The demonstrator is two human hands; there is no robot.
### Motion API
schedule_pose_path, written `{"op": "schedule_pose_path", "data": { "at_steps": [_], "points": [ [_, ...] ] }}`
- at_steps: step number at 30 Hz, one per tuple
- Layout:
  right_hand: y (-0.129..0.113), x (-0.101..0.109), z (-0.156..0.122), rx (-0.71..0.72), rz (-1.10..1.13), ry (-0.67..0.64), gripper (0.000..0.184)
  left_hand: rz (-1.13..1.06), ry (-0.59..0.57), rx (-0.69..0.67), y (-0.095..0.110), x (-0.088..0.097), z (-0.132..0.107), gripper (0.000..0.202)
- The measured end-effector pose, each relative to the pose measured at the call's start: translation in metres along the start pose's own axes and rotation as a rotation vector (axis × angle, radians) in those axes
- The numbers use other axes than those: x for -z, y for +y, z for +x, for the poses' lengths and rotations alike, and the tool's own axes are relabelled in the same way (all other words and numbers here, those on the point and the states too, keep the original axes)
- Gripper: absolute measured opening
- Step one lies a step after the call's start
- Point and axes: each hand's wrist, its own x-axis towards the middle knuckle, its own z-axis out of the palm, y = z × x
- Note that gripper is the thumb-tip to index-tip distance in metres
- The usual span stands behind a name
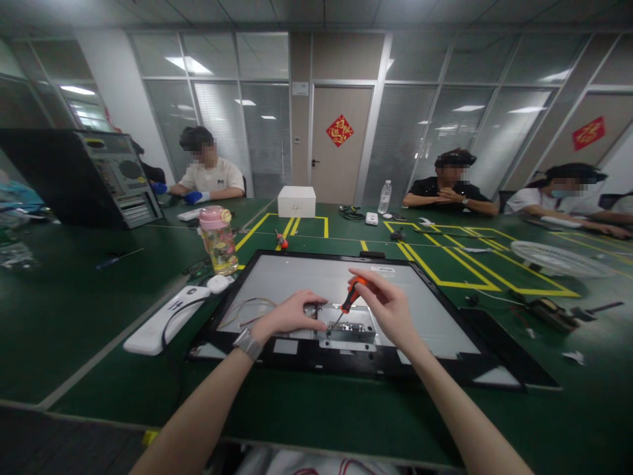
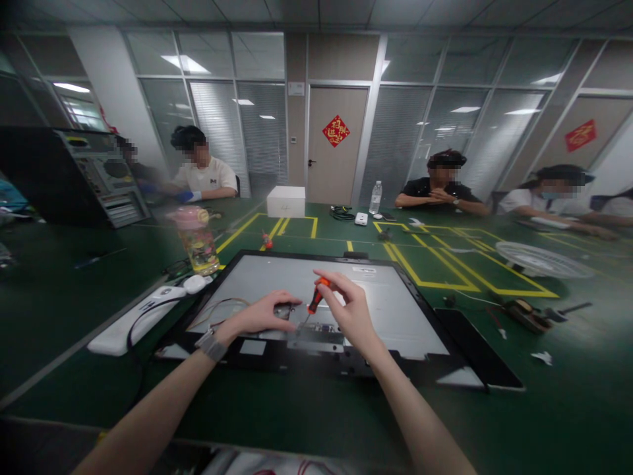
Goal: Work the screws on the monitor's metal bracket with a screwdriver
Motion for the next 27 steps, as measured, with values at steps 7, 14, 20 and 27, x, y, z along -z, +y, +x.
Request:
{"op": "schedule_pose_path", "data": {
  "at_steps": [7,14,20,27],
  "points": [
    [0.0008,0.0019,0.0000,0.012,-0.040,0.019,0.027,0.003,0.003,0.013,0.0002,-0.0001,-0.0005,0.066],
    [-0.0025,-0.0003,-0.0020,-0.066,0.182,-0.060,0.035,0.005,-0.003,-0.002,0.0004,0.0007,0.0002,0.064],
    [-0.0009,-0.0002,-0.0003,-0.018,0.027,0.042,0.024,0.009,-0.009,0.013,0.0003,0.0005,-0.0004,0.066],
    [-0.0015,0.0040,0.0003,0.054,-0.035,-0.002,0.032,0.009,0.008,-0.003,0.0022,0.0003,0.0001,0.063]
  ]
}}
